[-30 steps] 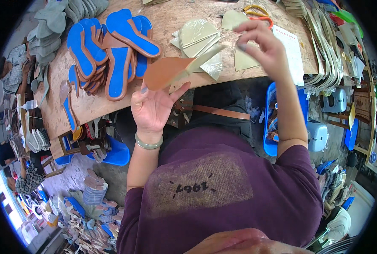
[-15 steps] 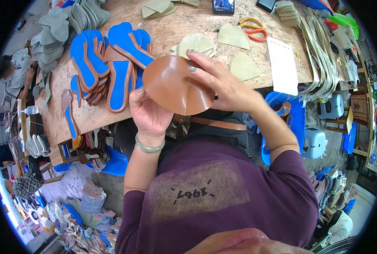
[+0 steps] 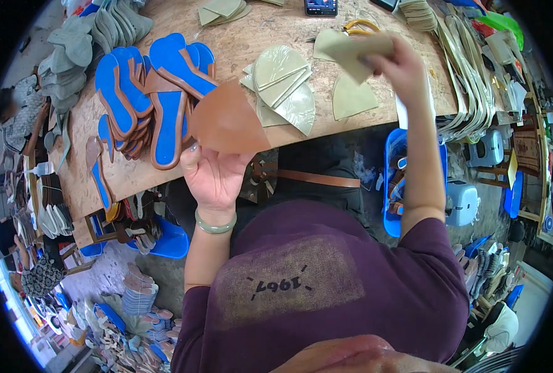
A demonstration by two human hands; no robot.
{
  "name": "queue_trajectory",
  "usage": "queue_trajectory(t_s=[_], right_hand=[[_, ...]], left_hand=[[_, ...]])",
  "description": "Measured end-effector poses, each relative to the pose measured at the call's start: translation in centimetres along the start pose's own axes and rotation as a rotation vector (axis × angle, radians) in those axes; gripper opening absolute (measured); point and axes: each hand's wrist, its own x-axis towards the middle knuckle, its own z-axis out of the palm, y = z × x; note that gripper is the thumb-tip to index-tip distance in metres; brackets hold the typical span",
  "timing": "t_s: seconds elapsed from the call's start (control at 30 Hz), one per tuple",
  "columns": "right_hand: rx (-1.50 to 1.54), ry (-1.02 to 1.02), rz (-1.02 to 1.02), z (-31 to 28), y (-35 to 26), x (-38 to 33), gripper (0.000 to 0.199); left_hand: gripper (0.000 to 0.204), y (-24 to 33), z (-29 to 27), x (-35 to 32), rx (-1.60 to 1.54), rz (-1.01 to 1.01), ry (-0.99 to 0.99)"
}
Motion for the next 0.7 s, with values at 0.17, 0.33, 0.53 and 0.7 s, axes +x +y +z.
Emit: queue_trajectory(t_s=[0.17,0.33,0.53,0.7], right_hand=[[-0.506,-0.385,-0.046,-3.3,4.7,8.8,0.041],[-0.405,-0.627,0.18,-4.0,6.2,11.4,0.042],[-0.199,-0.829,0.3,-4.5,5.4,7.7,0.043],[-0.516,-0.856,0.184,-3.3,3.6,4.3,0.046]], left_hand=[[0.059,-0.4,-0.9,-1.9,0.267,-0.039,0.055],[0.05,-1.0,-0.7,-2.6,0.355,-0.056,0.06],[0.045,-1.4,-1.0,-2.8,0.337,-0.069,0.152],[0.048,-2.4,-1.5,-1.7,0.373,-0.144,0.116]])
